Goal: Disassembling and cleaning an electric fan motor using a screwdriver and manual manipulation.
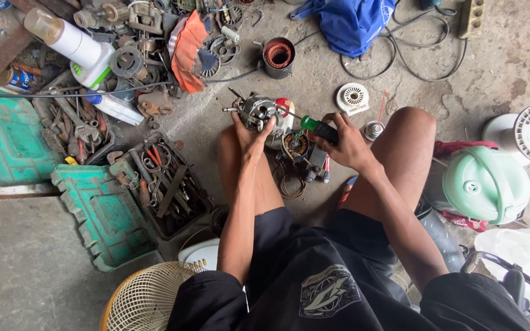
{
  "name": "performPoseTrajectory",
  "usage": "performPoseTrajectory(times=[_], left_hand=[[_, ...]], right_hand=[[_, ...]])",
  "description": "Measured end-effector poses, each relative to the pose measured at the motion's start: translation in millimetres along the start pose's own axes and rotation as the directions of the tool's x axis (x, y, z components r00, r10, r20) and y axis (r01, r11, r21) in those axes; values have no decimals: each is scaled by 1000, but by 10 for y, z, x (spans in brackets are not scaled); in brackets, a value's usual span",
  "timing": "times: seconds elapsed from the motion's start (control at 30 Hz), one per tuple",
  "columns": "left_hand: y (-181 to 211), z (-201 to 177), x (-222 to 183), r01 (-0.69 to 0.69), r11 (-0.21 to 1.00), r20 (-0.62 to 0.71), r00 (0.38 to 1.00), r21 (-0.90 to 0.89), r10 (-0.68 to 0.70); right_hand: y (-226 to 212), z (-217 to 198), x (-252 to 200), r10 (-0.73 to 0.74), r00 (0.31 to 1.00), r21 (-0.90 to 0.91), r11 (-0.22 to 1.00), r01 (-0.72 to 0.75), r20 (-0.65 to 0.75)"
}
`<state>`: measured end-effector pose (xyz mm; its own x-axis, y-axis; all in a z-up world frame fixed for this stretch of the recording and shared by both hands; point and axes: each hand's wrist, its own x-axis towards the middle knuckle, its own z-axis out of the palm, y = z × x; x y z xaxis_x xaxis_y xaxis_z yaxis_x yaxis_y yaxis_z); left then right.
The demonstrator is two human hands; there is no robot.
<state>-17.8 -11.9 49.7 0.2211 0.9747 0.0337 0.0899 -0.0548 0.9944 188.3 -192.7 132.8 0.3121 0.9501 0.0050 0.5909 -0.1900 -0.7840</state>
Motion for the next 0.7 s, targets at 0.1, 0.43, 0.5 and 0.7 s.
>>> performPoseTrajectory(times=[0.1,0.43,0.5,0.7], left_hand=[[-188,-6,11,-34,995,23,999,-93,36],[8,-10,-2,73,995,91,993,69,-79],[-248,-16,95,178,973,89,977,149,-193],[-320,-2,206,406,902,52,907,146,-417]], right_hand=[[398,170,-10,96,986,162,984,-73,-140],[532,509,-98,281,958,173,948,-269,-51],[695,620,-33,161,983,119,982,-150,-91],[848,723,55,38,960,100,995,-10,-278]])
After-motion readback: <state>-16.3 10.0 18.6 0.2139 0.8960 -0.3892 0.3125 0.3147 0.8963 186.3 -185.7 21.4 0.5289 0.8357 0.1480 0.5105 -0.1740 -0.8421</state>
